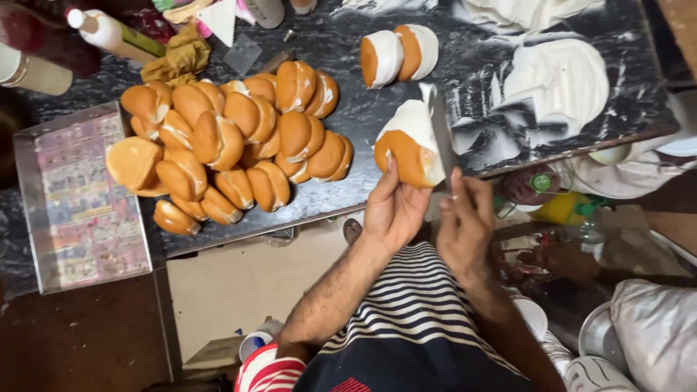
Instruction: Filling sliced buns with white cream and arranging them on a tray.
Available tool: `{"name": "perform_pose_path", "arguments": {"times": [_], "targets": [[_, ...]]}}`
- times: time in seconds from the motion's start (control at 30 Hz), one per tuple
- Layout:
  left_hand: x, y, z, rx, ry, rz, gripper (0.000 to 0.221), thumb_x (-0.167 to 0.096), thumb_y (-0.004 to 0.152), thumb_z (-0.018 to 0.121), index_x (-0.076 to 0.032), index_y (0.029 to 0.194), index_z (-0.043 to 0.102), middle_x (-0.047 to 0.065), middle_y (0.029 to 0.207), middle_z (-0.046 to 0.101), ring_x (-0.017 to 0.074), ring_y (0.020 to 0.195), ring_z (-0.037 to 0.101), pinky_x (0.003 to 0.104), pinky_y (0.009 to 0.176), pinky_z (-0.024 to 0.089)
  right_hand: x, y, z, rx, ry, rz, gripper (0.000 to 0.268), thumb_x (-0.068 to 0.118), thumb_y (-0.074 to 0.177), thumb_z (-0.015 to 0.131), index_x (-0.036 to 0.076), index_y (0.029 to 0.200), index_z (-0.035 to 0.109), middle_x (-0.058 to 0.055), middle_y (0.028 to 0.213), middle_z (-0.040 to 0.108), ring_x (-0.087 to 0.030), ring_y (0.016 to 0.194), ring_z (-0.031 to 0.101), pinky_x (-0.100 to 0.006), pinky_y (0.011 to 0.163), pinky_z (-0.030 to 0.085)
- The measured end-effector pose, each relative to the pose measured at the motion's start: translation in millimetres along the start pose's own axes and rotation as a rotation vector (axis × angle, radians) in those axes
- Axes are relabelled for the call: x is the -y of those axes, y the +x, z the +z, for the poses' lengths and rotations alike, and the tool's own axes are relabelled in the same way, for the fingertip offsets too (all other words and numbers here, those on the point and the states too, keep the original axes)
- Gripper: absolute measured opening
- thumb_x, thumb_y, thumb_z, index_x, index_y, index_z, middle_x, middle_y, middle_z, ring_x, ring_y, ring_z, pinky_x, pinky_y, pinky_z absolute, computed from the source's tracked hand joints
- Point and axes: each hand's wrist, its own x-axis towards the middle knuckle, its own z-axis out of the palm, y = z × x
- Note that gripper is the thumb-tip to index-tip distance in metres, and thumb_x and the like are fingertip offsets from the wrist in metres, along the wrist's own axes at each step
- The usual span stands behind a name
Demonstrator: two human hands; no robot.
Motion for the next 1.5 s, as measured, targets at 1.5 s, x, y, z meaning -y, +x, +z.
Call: {"name": "perform_pose_path", "arguments": {"times": [1.5], "targets": [[-106.2,-22.9,-15.0,0.406,1.252,-0.608,0.069,-0.036,0.094,0.081,0.004,0.145,0.057,0.008,0.122,0.072,0.0130,0.109,0.068,0.028,0.095,0.058,-32.4,48.2,-74.0,0.691,0.365,0.181,0.045,-0.001,0.097,0.059,0.006,0.141,0.062,-0.010,0.109,0.066,-0.014,0.090,0.063,-0.027,0.075,0.054]]}}
